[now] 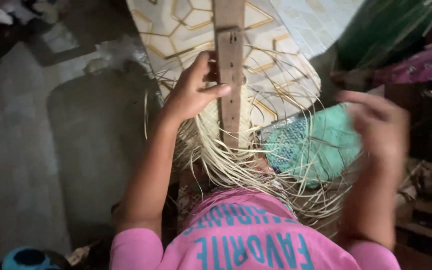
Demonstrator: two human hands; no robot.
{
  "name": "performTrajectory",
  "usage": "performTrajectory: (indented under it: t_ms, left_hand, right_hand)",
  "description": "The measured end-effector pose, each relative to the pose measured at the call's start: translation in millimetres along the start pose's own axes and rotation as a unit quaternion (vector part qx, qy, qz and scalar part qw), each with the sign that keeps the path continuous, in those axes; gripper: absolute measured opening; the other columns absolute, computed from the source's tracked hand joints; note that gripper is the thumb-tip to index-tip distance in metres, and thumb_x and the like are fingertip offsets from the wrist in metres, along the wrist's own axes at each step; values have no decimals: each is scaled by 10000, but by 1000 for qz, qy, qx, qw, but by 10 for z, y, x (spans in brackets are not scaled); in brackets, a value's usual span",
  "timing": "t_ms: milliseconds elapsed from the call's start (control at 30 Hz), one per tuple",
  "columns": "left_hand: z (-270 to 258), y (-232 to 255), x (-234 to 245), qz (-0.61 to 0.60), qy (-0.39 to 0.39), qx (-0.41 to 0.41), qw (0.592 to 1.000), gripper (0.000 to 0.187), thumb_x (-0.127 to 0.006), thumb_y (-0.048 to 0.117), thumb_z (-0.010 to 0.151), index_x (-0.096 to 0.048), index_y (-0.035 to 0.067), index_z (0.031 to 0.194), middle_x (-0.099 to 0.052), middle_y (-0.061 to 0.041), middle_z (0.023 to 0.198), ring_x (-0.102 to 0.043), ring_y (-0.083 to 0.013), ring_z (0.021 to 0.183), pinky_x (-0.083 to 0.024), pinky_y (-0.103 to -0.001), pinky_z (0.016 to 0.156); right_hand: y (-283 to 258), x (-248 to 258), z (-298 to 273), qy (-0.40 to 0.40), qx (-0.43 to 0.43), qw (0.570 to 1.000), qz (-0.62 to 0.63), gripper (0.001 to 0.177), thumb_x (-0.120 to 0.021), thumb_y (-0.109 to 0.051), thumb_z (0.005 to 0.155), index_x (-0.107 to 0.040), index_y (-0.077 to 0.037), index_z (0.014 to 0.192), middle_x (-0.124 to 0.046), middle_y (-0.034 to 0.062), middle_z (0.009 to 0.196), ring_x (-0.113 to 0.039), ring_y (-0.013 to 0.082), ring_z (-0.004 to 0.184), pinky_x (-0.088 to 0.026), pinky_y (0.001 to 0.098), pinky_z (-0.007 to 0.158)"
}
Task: Weaving dried palm leaves around a wooden guide to create a structured mat or craft item.
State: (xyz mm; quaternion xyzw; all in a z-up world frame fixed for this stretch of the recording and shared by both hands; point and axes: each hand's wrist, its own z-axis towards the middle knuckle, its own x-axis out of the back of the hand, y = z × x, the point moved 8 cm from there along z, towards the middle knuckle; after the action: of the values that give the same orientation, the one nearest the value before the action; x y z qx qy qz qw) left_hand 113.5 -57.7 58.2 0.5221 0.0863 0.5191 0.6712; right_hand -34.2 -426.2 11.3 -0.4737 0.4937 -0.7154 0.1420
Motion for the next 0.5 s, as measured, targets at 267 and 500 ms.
performTrajectory:
  t_ms: [267,500]
  left_hand:
    - [15,-31,2,7,-16,47,999,537,-728,76,945,-387,41,1359,-584,-187,1354,-636,-334,1242,-663,-422,983]
    - [100,-52,41,18,-44,136,990,678,-749,88,908,-311,45,1424,-636,-231,1321,-637,-337,1233,-662,-403,964]
  right_hand:
    - [-1254,-1864,-112,-302,407,831,230,370,-656,-187,1051,-589,-93,1402,-521,132,1474,-383,51,658,-369,207,635]
    - [-1079,-2162,183,-471,334,780,242,227,-680,-52,1002,-576,-127,1189,-549,-3,1030,-453,47,696,-406,187,600]
